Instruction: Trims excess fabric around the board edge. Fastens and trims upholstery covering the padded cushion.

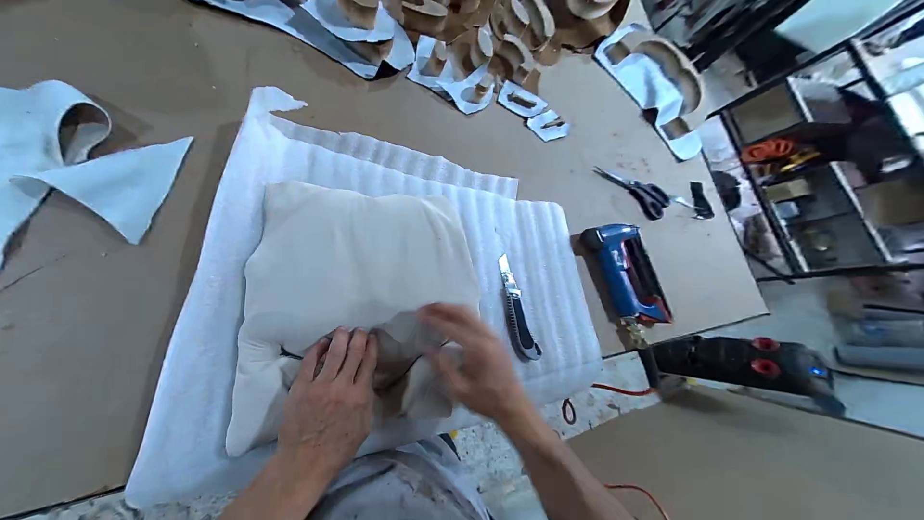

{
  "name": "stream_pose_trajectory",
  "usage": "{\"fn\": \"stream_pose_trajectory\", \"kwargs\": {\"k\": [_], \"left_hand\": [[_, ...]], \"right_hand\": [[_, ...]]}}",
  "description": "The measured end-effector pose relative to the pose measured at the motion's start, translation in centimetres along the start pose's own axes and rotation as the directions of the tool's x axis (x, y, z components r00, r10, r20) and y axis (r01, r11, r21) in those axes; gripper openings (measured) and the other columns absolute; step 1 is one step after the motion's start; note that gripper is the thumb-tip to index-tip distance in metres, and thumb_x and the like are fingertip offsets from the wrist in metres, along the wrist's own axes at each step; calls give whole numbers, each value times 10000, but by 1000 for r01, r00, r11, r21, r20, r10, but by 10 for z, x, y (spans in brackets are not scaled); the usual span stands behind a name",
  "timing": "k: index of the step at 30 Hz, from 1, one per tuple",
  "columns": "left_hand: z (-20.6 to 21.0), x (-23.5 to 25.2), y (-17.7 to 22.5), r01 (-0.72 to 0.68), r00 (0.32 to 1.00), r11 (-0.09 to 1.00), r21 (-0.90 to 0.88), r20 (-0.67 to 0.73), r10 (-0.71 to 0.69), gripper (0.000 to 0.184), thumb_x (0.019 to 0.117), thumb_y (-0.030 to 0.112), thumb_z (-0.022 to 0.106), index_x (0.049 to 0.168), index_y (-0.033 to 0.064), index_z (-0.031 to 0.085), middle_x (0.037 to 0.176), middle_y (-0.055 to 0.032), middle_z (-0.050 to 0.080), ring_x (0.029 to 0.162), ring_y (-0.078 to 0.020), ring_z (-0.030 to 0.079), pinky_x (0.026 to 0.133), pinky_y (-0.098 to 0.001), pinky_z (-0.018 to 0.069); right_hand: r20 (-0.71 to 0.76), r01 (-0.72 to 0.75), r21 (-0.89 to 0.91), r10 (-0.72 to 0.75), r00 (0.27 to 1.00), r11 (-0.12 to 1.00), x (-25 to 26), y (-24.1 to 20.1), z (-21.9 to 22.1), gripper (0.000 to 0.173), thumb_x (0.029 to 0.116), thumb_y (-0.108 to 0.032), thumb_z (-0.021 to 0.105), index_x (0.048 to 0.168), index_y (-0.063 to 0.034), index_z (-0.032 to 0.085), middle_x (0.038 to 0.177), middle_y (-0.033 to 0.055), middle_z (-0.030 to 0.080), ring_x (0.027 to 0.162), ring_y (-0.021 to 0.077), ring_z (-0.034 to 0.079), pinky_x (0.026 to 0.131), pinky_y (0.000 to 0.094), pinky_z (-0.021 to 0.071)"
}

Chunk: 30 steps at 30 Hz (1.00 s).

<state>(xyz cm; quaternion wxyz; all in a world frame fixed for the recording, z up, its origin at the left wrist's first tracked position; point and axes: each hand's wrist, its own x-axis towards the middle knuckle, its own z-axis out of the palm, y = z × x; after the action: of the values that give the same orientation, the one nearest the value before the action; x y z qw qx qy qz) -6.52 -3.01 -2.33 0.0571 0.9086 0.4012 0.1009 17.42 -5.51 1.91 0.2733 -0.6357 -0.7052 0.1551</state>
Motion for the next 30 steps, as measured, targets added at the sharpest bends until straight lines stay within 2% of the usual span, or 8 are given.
{"fn": "stream_pose_trajectory", "kwargs": {"k": [4,8,13,18,20,25,28,30], "left_hand": [[-5,3,10,22,1000,1000,1,-8,-22,407,1014,240,458,1262,26,701,1344,-145,663,1284,-334,600,1079,-528,460],[-8,13,16,57,988,985,-165,-136,-80,350,1014,245,475,1166,102,755,1234,-71,715,1233,-272,636,1040,-440,521],[-28,48,-19,97,983,981,-170,-139,-122,538,1005,437,476,1422,129,620,1522,-57,551,1466,-262,445,1193,-521,361],[-14,75,-42,-75,993,993,-85,82,82,937,838,830,477,1581,262,428,1701,-27,269,1588,-269,171,1242,-651,117],[-8,74,-43,-86,988,995,-54,121,92,942,831,854,450,1587,293,413,1709,-13,248,1591,-271,155,1243,-649,102],[-5,75,-45,-94,989,995,-18,115,96,953,846,860,400,1607,288,372,1720,-12,213,1596,-274,126,1248,-640,73],[-6,72,-45,-107,987,994,-35,119,111,965,851,867,368,1614,278,356,1720,-17,212,1597,-277,121,1246,-641,58],[-7,73,-46,-116,988,992,-53,99,121,968,846,863,385,1607,265,375,1717,-26,223,1594,-288,135,1242,-653,73]], "right_hand": [[-288,-419,-385,324,901,822,-15,88,-112,398,974,-201,640,1326,-16,658,1350,259,614,1266,440,583,1004,632,494],[-297,-682,-391,616,729,619,-36,167,-153,640,937,-307,701,1479,-21,516,1522,350,400,1375,585,396,1026,778,367],[-42,-269,-313,270,962,911,16,97,-96,527,992,-241,607,1459,-7,535,1535,216,479,1418,400,462,1120,625,413],[183,197,-202,-161,970,959,70,68,-2,580,1043,-403,401,1571,-166,440,1656,73,356,1553,270,271,1250,552,244],[233,201,-208,-151,961,957,62,75,12,650,1075,-527,222,1630,-205,319,1712,27,227,1585,255,168,1267,544,195],[253,141,-227,-82,964,963,58,85,16,738,1052,-624,104,1653,-219,242,1727,19,170,1591,246,136,1261,586,165],[329,145,-92,-108,938,985,60,89,-5,624,1090,-526,207,1638,-242,297,1722,-3,191,1586,203,161,1262,582,173],[209,81,-109,-56,976,991,43,77,-23,497,1065,-308,394,1536,-187,496,1642,14,387,1519,197,351,1228,529,320]]}}
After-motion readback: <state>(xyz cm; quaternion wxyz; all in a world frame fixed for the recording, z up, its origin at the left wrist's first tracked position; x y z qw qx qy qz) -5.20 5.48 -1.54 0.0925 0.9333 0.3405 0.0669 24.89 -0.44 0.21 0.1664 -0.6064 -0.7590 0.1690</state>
